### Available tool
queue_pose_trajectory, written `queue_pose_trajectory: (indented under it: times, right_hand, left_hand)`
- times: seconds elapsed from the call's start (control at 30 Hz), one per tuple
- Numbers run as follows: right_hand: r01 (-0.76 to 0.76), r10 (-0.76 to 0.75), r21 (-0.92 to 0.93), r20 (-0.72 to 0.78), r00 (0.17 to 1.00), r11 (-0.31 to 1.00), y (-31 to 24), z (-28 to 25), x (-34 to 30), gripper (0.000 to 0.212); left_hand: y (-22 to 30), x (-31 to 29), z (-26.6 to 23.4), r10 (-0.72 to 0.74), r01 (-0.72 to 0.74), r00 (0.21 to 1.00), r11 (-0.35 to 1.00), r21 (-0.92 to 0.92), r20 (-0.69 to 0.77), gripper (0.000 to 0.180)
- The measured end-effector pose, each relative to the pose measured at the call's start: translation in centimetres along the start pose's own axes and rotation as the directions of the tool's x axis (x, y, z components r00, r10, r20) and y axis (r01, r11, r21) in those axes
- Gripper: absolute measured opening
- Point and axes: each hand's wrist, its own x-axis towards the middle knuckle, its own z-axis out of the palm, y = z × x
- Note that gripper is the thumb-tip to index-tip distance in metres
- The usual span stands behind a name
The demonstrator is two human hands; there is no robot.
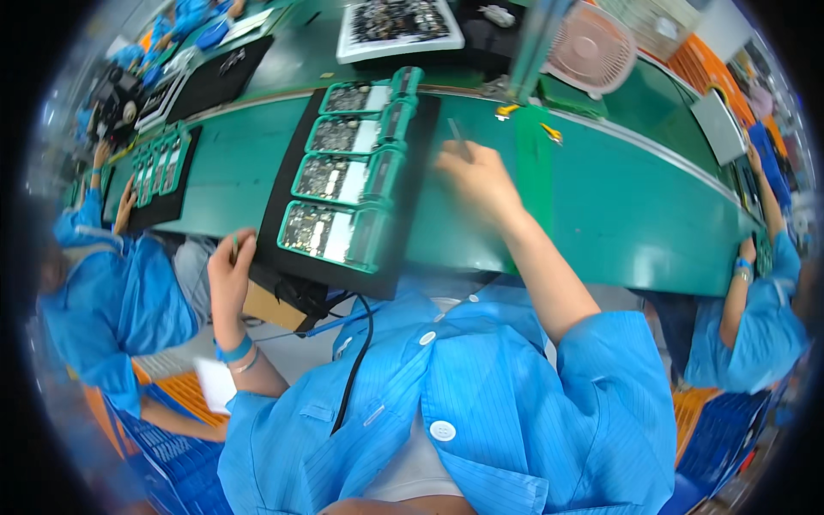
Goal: Assembling components onto circuit boards on a production line.
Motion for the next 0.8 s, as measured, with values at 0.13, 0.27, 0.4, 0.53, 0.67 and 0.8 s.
queue_pose_trajectory:
  times: [0.13, 0.27, 0.4, 0.53, 0.67, 0.8]
  right_hand:
    - [-0.068, 0.059, 0.311, 0.038, 0.998, 0.948, 2.1, 0.7, 0.7, 0.049]
    - [-0.054, 0.082, 0.431, -0.045, 0.996, 0.901, 3.0, 2.2, 1.3, 0.043]
    - [0.020, 0.084, 0.432, -0.219, 0.972, 0.902, 2.1, 3.6, 2.1, 0.035]
    - [0.010, 0.122, 0.471, -0.249, 0.961, 0.882, 0.8, 3.2, 2.6, 0.025]
    - [0.008, 0.099, 0.256, -0.402, 0.911, 0.967, -1.0, 6.0, 1.3, 0.016]
    - [0.086, 0.022, 0.217, -0.455, 0.890, 0.972, -0.4, 7.8, 1.1, 0.010]
  left_hand:
    - [-3.1, 6.2, 4.2, 0.332, -0.278, 0.941, 0.872, 0.402, -0.070, 0.025]
    - [-3.0, 8.4, 4.9, 0.116, -0.106, 0.993, 0.969, 0.224, -0.033, 0.031]
    - [-3.1, 7.8, 5.5, 0.009, 0.016, 0.986, 0.989, -0.149, 0.165, 0.048]
    - [-1.6, 5.8, 6.0, -0.027, 0.109, 0.959, 0.954, -0.280, 0.281, 0.058]
    - [-1.8, 6.8, 3.0, 0.007, 0.139, 0.924, 0.925, -0.353, 0.383, 0.062]
    - [-3.3, 9.5, 2.8, 0.085, 0.073, 0.886, 0.945, -0.319, 0.455, 0.061]
